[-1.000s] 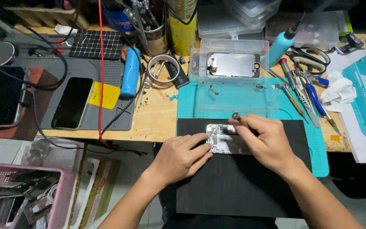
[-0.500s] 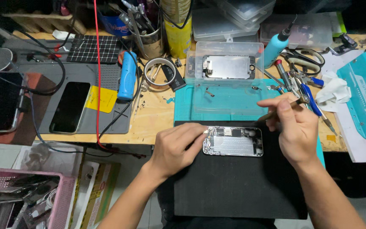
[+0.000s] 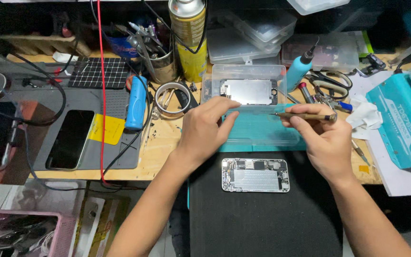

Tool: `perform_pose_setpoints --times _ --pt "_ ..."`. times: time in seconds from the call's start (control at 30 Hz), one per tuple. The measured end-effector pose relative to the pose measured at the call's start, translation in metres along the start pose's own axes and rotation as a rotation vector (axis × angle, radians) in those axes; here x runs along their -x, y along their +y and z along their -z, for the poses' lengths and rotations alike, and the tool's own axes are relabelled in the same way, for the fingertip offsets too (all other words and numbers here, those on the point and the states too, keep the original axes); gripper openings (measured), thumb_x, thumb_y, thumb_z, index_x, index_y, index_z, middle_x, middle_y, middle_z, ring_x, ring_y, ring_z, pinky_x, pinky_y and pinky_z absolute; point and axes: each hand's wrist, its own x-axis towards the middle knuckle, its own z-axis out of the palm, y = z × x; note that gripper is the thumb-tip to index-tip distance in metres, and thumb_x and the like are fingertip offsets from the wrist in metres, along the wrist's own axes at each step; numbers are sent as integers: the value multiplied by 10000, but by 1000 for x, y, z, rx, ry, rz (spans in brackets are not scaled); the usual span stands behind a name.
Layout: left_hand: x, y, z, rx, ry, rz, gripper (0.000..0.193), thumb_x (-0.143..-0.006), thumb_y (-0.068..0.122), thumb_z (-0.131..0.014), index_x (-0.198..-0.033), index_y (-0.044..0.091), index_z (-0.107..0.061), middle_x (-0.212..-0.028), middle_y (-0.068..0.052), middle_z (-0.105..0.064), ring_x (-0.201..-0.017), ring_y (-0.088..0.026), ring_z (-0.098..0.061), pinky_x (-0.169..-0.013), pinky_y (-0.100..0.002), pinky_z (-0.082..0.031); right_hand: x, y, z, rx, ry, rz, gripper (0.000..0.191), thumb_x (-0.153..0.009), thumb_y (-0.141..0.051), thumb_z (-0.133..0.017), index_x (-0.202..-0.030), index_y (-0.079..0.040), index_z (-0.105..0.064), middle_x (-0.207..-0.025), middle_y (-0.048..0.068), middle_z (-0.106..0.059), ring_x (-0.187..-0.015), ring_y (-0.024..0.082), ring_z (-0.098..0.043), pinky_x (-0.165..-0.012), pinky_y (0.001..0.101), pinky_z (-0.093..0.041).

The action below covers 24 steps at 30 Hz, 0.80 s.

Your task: The person disassembles a smartphone at a repair bench, using a screwdriver to remove small screws from the phone's rear housing and handling the exposed internal components. They place removed screws and parts on the work mat and reposition the phone body as they work around it.

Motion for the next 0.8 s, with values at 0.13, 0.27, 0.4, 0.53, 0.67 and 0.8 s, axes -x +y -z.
perform_pose_setpoints --times 0.13,0.27,0.4,0.53,0.67,0.8 --pt "-7 -13 -2 -79 26 13 168 -925 73 -710 -1093 81 -713 -1035 -100 -730 -916 -338 -712 -768 -395 -566 -12 4 -6 93 -44 -33 193 -1002 1 -638 -1191 42 -646 -1154 128 -725 -1019 179 -723 -928 299 -588" --pt "0 -20 -3 -108 4 47 201 -897 66 -713 -1098 70 -706 -1041 -117 -728 -928 -351 -706 -776 -417 -561 -30 8 -18 167 -114 -104 178 -988 -32 -655 -1157 17 -683 -1077 96 -752 -974 142 -725 -881 266 -579" --pt "10 -23 -5 -130 -49 83 228 -886 65 -716 -1114 68 -706 -1038 -123 -724 -938 -348 -708 -780 -426 -559 -45 12 -32 267 -166 -117 171 -958 -58 -692 -1119 -3 -708 -999 68 -762 -917 103 -708 -814 243 -556" --pt "14 -24 -5 -80 -11 57 242 -894 33 -698 -1134 58 -692 -1077 -129 -719 -973 -348 -708 -815 -417 -568 -54 16 -42 314 -221 -90 168 -961 -67 -693 -1116 -5 -708 -1001 59 -773 -902 88 -707 -803 234 -560" --pt "18 -22 -3 25 18 123 225 -920 24 -675 -1144 38 -686 -1080 -134 -717 -859 -297 -715 -748 -366 -574 -58 20 -49 360 -261 -29 175 -948 -61 -696 -1115 -11 -714 -1018 69 -775 -924 111 -733 -826 254 -585" --pt "20 -20 0 99 34 280 182 -967 35 -648 -1140 30 -707 -986 -116 -724 -681 -210 -681 -640 -314 -537 -60 21 -56 410 -284 12 178 -941 -60 -693 -1112 -18 -722 -1013 75 -785 -931 133 -759 -845 272 -603"
